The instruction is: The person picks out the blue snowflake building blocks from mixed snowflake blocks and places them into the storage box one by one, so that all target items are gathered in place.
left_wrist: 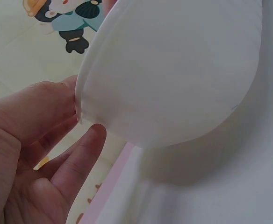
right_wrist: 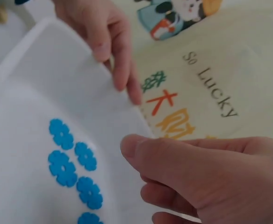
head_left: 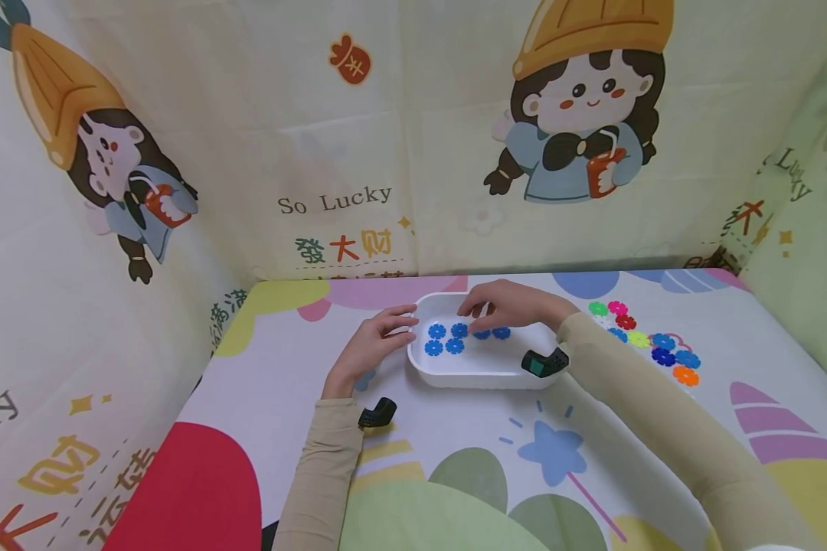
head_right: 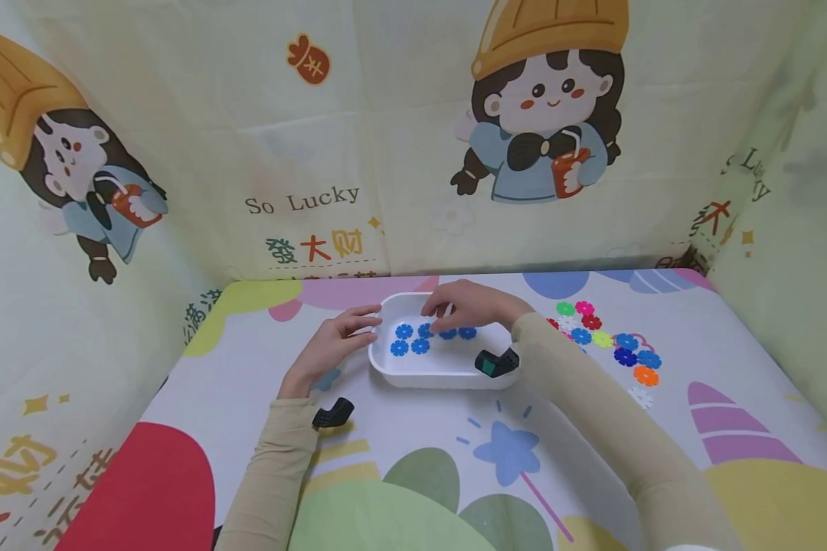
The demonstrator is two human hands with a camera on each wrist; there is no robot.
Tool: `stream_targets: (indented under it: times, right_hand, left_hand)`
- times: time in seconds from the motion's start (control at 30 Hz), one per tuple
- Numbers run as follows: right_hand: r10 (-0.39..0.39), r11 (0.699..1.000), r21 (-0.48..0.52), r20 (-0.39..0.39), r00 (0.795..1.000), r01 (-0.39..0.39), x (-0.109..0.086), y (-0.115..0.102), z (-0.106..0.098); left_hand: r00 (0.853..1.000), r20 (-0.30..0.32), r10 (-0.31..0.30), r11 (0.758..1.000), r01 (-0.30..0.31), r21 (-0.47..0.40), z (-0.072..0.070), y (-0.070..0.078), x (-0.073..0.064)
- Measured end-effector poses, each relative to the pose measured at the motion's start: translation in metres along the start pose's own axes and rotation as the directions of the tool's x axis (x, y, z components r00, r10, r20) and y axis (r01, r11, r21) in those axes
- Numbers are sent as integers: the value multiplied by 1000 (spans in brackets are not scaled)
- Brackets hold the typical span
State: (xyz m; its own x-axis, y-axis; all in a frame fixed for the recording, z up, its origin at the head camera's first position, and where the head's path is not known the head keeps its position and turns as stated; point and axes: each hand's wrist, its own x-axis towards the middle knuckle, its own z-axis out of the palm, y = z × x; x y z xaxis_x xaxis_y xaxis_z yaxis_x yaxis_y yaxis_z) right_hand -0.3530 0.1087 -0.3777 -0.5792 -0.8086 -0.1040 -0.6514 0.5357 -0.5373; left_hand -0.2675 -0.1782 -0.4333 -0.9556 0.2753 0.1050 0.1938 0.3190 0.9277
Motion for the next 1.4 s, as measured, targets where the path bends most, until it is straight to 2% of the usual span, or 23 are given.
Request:
stream_targets:
  times: [0.2, 0.5, 0.83, 1.1, 1.4]
  right_hand:
    - [14, 1000, 21, -142, 990, -12, -20, -9, -4]
    - [68, 997, 44, -304, 950, -57, -52, -9, -1]
    - [144, 989, 51, -427, 893, -135, -86, -2, 5]
    - [233, 972, 100, -508, 829, -212, -118, 1, 13]
    - [233, 966, 47, -592, 772, -256, -150, 15, 21]
  left_hand:
    - [1000, -3, -1, 1000, 1, 1, 0, 0, 0]
    - [1000, 13, 13, 1000, -12, -22, 0, -2, 1]
    - [1000, 3, 8, 1000, -8, 0, 0, -1, 1]
    - [1000, 3, 10, 1000, -10, 3, 0, -2, 1]
    - [1000, 1, 6, 1000, -6, -13, 1, -1, 1]
